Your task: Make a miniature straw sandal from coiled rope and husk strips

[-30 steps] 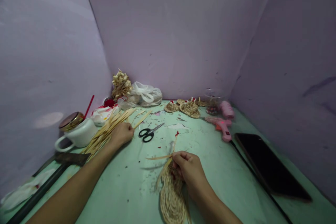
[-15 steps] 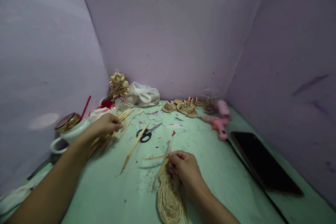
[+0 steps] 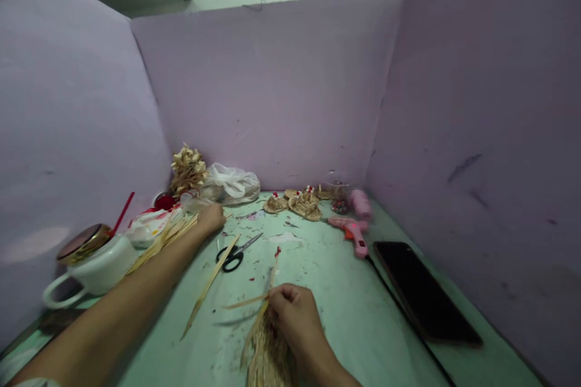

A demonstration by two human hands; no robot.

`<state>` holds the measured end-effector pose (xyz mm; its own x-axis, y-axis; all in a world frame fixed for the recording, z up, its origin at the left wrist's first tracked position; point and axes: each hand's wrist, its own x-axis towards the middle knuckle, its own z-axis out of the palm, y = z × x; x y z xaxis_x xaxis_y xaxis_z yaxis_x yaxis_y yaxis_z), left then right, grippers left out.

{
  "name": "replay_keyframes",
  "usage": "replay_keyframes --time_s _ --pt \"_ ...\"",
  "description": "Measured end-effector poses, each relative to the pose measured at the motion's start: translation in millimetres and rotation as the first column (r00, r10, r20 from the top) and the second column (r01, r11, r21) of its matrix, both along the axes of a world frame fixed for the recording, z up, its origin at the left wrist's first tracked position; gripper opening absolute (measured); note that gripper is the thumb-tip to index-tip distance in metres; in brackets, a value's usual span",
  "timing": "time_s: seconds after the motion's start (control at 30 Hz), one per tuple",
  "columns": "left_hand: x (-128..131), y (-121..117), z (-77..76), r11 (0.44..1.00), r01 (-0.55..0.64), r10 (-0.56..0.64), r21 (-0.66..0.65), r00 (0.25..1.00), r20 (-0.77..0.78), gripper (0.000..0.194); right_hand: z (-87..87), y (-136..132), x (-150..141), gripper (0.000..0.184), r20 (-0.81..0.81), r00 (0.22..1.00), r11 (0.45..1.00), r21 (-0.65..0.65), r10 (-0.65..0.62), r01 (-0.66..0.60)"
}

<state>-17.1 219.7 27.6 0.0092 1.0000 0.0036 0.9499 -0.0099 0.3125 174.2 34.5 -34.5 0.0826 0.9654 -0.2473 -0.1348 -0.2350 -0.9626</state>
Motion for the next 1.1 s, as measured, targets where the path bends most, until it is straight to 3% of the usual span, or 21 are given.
replay_keyframes --time_s 0.1,0.23,0.33,0.4,0.47,0.77,0.93,1.1 --pt "3.5 -9.8 12.1 0.999 -0.052 0.052 -0.010 0.999 -0.007 0.030 -0.5 1.6 -0.1 0.019 0.009 1.000 1.000 -0.001 -0.008 0.008" --pt "12.9 -57.6 23.3 0.994 0.072 -0.063 -0.085 0.993 0.102 0.015 1.8 0.0 0.5 0.019 -0.003 1.000 1.000 0.007 -0.009 0.009" --pt "22.7 -112.4 18.5 0.949 0.232 -0.177 -0.213 0.953 0.247 0.017 2.4 -1.7 1.2 0.019 0.024 1.000 0.999 0.033 -0.010 0.009" --pt "28.4 -141.7 10.8 0.878 0.368 -0.224 -0.306 0.881 0.417 0.017 2.1 -2.4 1.1 0.018 0.031 1.000 0.999 0.042 -0.004 0.003" --pt "32.7 -157.0 2.7 0.885 0.387 -0.263 -0.258 0.873 0.410 0.016 1.7 -2.9 0.8 0.017 0.036 0.999 0.999 0.041 0.002 -0.004" --pt "40.2 -143.6 -9.6 0.912 0.392 -0.298 -0.124 0.838 0.457 0.019 0.3 -2.9 2.3 0.020 0.080 0.994 0.996 0.051 0.070 -0.074" --pt "40.7 -147.4 -13.8 0.859 0.455 -0.293 -0.235 0.814 0.502 0.021 3.0 -3.5 3.1 0.024 0.085 0.993 0.996 0.032 0.084 -0.087" --pt "39.6 -147.2 -13.0 0.829 0.445 -0.159 -0.339 0.767 0.621 0.019 4.1 -4.3 4.1 0.023 0.088 0.993 0.996 0.022 0.082 -0.084"
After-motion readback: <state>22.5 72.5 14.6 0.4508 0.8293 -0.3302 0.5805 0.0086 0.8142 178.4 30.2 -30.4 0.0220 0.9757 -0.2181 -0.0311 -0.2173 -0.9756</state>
